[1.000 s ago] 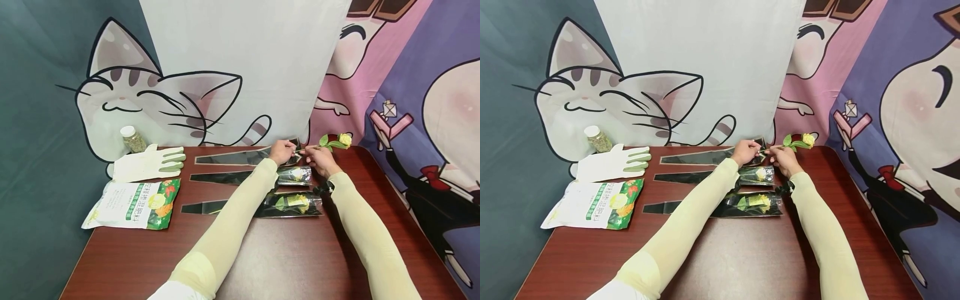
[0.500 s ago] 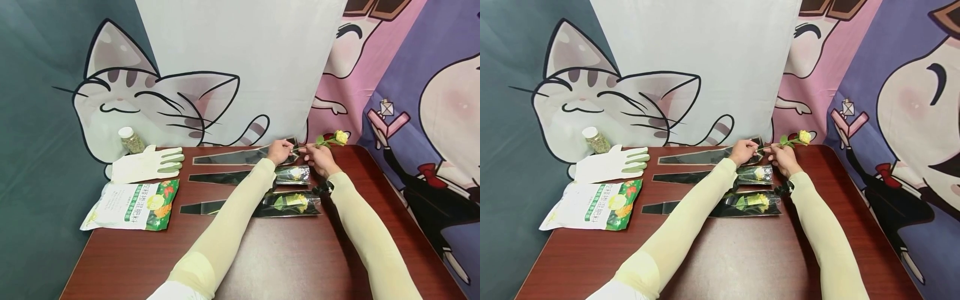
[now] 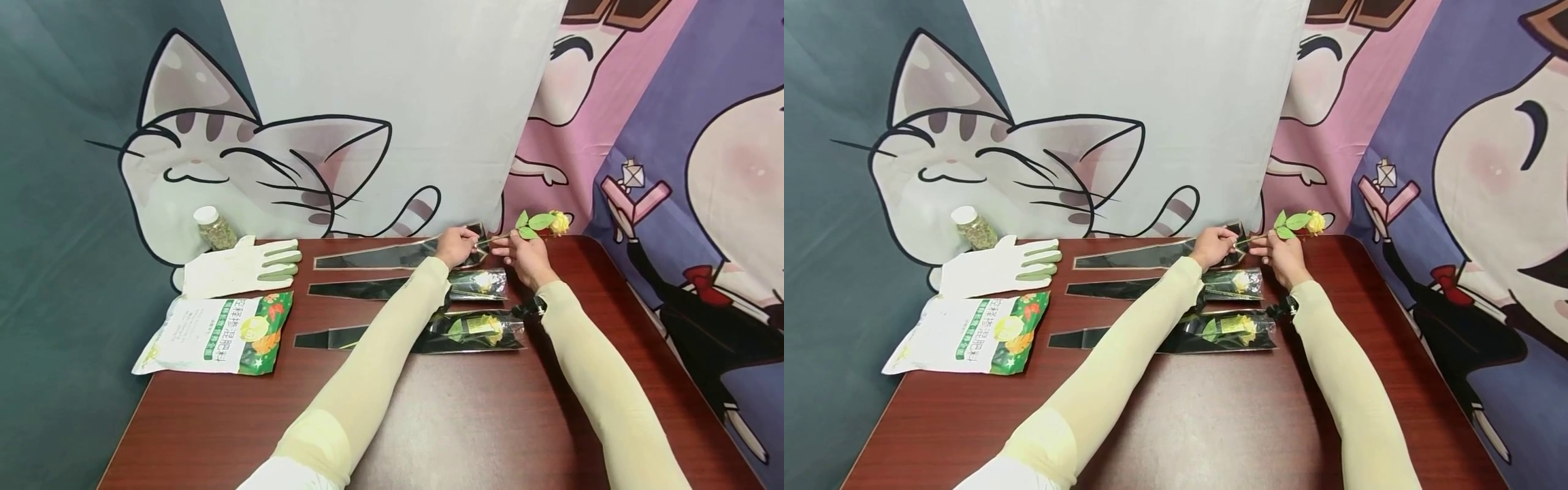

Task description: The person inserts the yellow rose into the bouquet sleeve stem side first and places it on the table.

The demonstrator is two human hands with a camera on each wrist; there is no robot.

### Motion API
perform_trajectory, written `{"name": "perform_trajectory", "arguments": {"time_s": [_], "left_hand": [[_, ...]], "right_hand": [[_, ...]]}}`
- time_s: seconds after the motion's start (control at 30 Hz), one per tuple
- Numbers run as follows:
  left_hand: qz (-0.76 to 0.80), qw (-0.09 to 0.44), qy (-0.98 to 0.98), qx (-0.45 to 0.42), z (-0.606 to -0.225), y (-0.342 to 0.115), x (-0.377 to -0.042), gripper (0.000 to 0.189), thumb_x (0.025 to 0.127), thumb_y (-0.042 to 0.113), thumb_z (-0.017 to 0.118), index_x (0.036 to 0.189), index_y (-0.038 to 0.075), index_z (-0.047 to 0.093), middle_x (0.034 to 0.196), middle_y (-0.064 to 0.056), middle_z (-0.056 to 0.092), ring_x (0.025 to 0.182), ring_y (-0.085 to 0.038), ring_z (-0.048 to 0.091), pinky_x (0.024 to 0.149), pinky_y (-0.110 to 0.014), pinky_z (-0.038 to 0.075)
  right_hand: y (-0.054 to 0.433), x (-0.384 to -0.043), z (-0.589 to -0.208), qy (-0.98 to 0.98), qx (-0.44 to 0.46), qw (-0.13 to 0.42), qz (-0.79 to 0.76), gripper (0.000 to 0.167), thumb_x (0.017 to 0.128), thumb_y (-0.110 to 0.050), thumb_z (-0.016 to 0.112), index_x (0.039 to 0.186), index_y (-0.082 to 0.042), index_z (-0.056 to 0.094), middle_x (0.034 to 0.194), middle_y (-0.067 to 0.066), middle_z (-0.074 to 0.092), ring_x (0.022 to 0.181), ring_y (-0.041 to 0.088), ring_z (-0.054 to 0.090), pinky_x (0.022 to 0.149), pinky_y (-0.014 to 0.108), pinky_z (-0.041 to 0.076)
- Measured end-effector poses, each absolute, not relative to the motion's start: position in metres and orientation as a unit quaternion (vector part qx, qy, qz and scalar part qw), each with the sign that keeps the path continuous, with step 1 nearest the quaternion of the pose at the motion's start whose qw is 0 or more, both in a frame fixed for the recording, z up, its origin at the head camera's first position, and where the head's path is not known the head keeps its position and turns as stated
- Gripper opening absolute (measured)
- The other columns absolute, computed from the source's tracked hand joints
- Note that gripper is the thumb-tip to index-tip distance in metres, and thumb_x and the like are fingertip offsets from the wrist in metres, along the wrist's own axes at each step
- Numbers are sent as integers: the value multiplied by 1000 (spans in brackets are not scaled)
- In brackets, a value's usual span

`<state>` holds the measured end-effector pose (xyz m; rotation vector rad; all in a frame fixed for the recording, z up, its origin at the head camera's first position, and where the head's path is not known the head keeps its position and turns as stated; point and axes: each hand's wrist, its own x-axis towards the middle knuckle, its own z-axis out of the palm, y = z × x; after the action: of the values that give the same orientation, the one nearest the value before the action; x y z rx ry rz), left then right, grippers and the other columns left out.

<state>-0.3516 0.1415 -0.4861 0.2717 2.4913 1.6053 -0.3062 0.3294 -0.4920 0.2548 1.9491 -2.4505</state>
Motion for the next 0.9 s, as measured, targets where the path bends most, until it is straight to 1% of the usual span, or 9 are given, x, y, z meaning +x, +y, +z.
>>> {"name": "perform_trajectory", "arguments": {"time_s": [0.1, 0.17, 0.33, 0.4, 0.57, 0.67, 0.73, 0.8, 0.9], "left_hand": [[541, 84, 832, 93, -485, 140, -352, 19, 106, 19, 67, 112, 10, 83, 139, -1, 72, 84, -12, 79, 89, -19, 57], [537, 86, 834, 94, -485, 140, -353, 19, 106, 19, 67, 112, 10, 83, 139, 0, 72, 82, -10, 78, 89, -18, 56], [526, 89, 841, 94, -488, 139, -357, 19, 105, 21, 68, 113, 12, 83, 114, 1, 81, 77, -7, 75, 86, -17, 54], [523, 87, 843, 96, -488, 140, -357, 19, 105, 22, 68, 112, 12, 83, 109, 1, 81, 78, -7, 75, 88, -19, 54], [518, 81, 844, 110, -486, 141, -353, 20, 106, 22, 67, 112, 12, 83, 119, -1, 80, 87, -10, 77, 97, -17, 53], [522, 85, 840, 123, -485, 142, -350, 21, 106, 19, 67, 114, 8, 82, 114, -4, 81, 90, -14, 79, 88, -15, 54], [520, 89, 839, 131, -484, 142, -350, 21, 106, 19, 66, 115, 7, 82, 103, -6, 82, 88, -16, 79, 76, -14, 52], [517, 88, 840, 137, -483, 142, -350, 21, 106, 19, 66, 115, 7, 81, 98, -5, 82, 86, -15, 78, 71, -13, 49], [510, 82, 844, 146, -480, 141, -349, 22, 107, 20, 65, 115, 8, 82, 95, -4, 82, 85, -14, 77, 74, -14, 49]], "right_hand": [[331, -308, -493, 628, 80, -1, -774, 30, 114, -29, 48, 115, 1, 50, 98, 2, 83, 73, 12, 78, 52, 20, 49], [332, -308, -492, 633, 89, -6, -769, 26, 114, -26, 49, 116, 0, 50, 96, 1, 82, 71, 11, 77, 52, 20, 50], [331, -308, -489, 632, 111, -9, -767, 23, 112, -17, 52, 125, 3, 51, 89, -1, 81, 64, 8, 73, 52, 20, 51], [331, -307, -487, 636, 115, -2, -763, 22, 112, -15, 52, 125, 3, 52, 89, -2, 81, 63, 7, 72, 53, 21, 52], [328, -303, -479, 658, 118, 32, -743, 15, 112, -12, 52, 120, 0, 55, 89, -1, 83, 63, 8, 72, 54, 23, 53], [326, -300, -474, 669, 120, 50, -732, 12, 111, -13, 54, 116, -2, 56, 88, -2, 83, 63, 8, 72, 54, 23, 53], [326, -300, -475, 671, 121, 56, -729, 13, 111, -14, 55, 116, -2, 57, 87, -4, 82, 64, 7, 72, 54, 22, 52], [326, -302, -479, 672, 123, 56, -728, 15, 110, -15, 56, 118, -2, 59, 85, -6, 82, 64, 6, 72, 54, 21, 51], [326, -307, -486, 672, 118, 56, -729, 20, 110, -14, 57, 123, 0, 59, 86, -8, 82, 65, 6, 72, 58, 21, 54]]}}
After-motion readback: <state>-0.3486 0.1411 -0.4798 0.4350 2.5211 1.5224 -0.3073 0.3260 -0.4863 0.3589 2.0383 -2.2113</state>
